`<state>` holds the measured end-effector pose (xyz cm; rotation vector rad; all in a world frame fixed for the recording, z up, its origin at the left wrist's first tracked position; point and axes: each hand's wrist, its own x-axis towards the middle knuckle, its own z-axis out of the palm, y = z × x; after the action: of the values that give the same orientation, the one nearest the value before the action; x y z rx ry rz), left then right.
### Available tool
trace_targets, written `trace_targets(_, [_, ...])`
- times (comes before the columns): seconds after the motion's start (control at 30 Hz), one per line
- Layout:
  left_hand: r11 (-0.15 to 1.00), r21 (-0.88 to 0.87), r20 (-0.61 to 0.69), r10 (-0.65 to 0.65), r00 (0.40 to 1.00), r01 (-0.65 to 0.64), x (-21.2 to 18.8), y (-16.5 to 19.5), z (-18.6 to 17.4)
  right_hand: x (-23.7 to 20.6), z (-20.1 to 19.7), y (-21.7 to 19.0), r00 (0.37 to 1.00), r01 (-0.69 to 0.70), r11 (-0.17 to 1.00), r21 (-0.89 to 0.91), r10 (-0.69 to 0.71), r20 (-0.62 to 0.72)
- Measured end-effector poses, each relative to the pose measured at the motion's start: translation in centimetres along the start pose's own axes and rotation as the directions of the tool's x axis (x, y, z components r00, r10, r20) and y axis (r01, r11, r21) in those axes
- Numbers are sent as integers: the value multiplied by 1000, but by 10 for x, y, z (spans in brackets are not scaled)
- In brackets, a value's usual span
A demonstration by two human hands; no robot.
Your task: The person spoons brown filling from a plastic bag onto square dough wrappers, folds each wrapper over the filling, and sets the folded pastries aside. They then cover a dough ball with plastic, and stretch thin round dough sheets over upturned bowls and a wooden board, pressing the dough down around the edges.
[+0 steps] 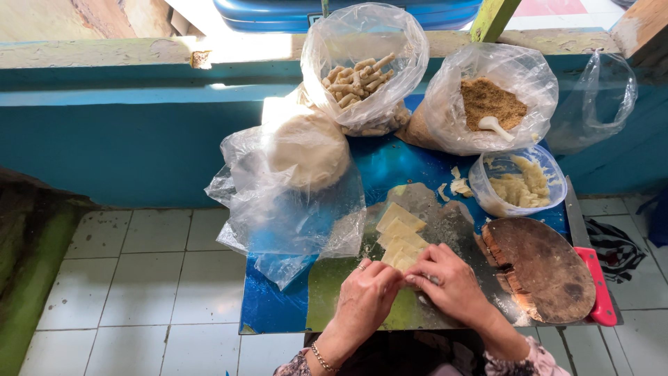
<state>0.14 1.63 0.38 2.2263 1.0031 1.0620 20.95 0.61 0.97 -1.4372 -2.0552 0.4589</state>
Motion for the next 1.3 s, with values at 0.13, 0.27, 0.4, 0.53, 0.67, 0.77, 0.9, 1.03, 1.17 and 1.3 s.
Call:
trace_targets(0.13, [999, 52, 30, -5, 1000, 4, 1, -4, 3, 12, -2, 3, 976, -180, 982, 64, 170, 139])
trace_targets(0.27, [994, 46, 76, -102, 992, 99, 10, -8, 6, 9, -6, -11, 952, -295, 955, -37, 297, 79])
trace_targets(0.4, [984, 33, 106, -178, 978, 175, 15, -9, 4, -1, -12, -23, 985, 154, 961, -230, -169, -45])
trace_targets(0.53, [981, 21, 49, -194, 980, 194, 14, -7, 5, 2, -8, -21, 988, 135, 963, -235, -150, -44])
trace_targets(0.67, [995, 89, -22, -34, 999, 36, 7, -4, 6, 7, -4, -16, 992, 78, 970, -231, -99, -80])
trace_targets(0.77, [988, 151, 6, -14, 1000, 13, 5, -5, 7, 6, -2, -16, 994, 87, 953, -291, -102, -35])
trace_targets(0.9, [981, 184, 22, -63, 998, 58, 9, -5, 8, 1, -5, -18, 981, 162, 935, -315, -187, -52])
trace_targets(1.03, [970, 227, 17, -92, 996, 86, 14, -4, 9, 3, -9, -14, 986, 158, 930, -332, -167, 2])
trace_targets(1.17, [972, 235, -38, 1, 999, 8, 13, -2, 10, 9, -6, -10, 986, 154, 911, -382, -166, 3])
trace_targets(1.3, [954, 296, -36, 52, 998, -39, 12, -4, 13, 9, -3, -12, 982, 160, 899, -407, -189, -30])
